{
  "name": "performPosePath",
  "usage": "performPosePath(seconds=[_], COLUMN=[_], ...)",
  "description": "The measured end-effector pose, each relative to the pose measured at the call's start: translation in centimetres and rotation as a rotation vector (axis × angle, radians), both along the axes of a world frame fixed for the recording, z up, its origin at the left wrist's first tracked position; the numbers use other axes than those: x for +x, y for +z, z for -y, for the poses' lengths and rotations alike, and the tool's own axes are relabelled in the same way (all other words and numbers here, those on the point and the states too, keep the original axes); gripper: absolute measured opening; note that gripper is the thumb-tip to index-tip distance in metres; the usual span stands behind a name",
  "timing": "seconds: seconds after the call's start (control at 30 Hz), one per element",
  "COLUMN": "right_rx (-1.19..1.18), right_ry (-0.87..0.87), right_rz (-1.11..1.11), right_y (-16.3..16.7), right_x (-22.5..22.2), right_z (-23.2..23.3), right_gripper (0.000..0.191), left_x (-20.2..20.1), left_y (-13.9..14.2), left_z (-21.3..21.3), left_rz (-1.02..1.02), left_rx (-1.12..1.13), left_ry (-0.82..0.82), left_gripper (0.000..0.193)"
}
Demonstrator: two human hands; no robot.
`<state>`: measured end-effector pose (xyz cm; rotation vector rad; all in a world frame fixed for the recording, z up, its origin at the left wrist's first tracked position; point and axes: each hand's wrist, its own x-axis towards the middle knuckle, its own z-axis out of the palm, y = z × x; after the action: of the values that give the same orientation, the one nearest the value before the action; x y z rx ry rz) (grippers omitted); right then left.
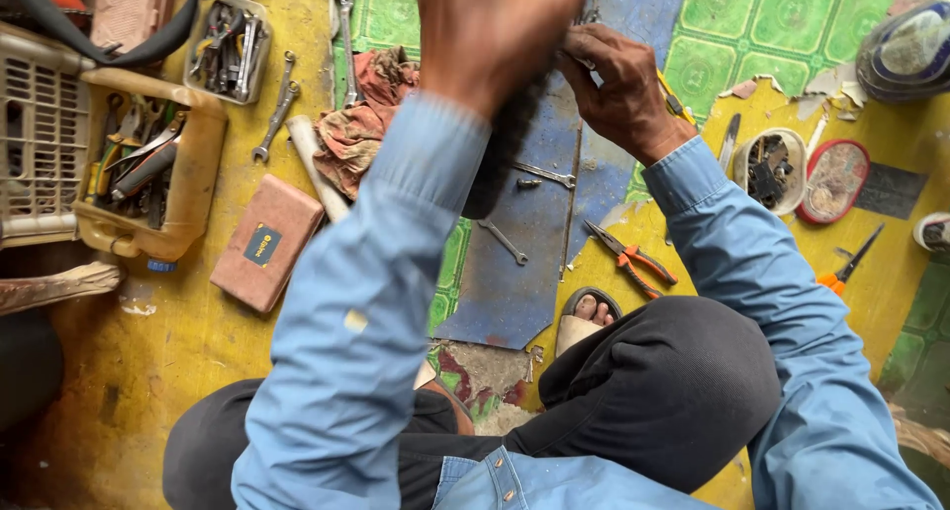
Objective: The person sits on the floor and uses a spoke wrench to tighten the nipples on a bicycle wheel. They rotate the wheel to access different spokes, then briefly stand to retrieve a pump and inflate the tire before returning to adjust the hub area.
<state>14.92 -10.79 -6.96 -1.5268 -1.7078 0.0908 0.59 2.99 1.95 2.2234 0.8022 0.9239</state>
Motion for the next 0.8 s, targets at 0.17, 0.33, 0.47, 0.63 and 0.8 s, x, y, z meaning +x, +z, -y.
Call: performPosePath(seconds=[0.17,0.33,0.47,0.63,0.8], right_rx=[0.089,0.15,0.147,0.097,0.108], right_ry=[-0.035,-0.004,-0.158,-0.153,-0.17], right_rz=[-0.006,-0.145,-0.332,-0.123,-0.093], right_y=[0.3,1.8,1.8,1.3,1.0], right_x=[0.1,0.1,-0.6,-1.2,-0.1], right_z=[-0.4,1.3,3.7,4.8,3.2], right_gripper=[0.015,0.026,0.009,0.008,0.007], left_x=[-9.1,-8.5,-6.5,-2.8,0.4], left_y=[-0.6,0.2,4.4,5.4,1.9], left_z=[8.0,8.3,5.5,1.5,1.6], left_rz=[0.103,0.007,0.0,-0.317,-0.154], left_rx=[-0.105,-0.239,-0.156,-0.181,0.045], left_ry=[-0.01,0.101,0.066,0.151,0.221], left_gripper=[0.092,0.047,0.053,0.045,0.049])
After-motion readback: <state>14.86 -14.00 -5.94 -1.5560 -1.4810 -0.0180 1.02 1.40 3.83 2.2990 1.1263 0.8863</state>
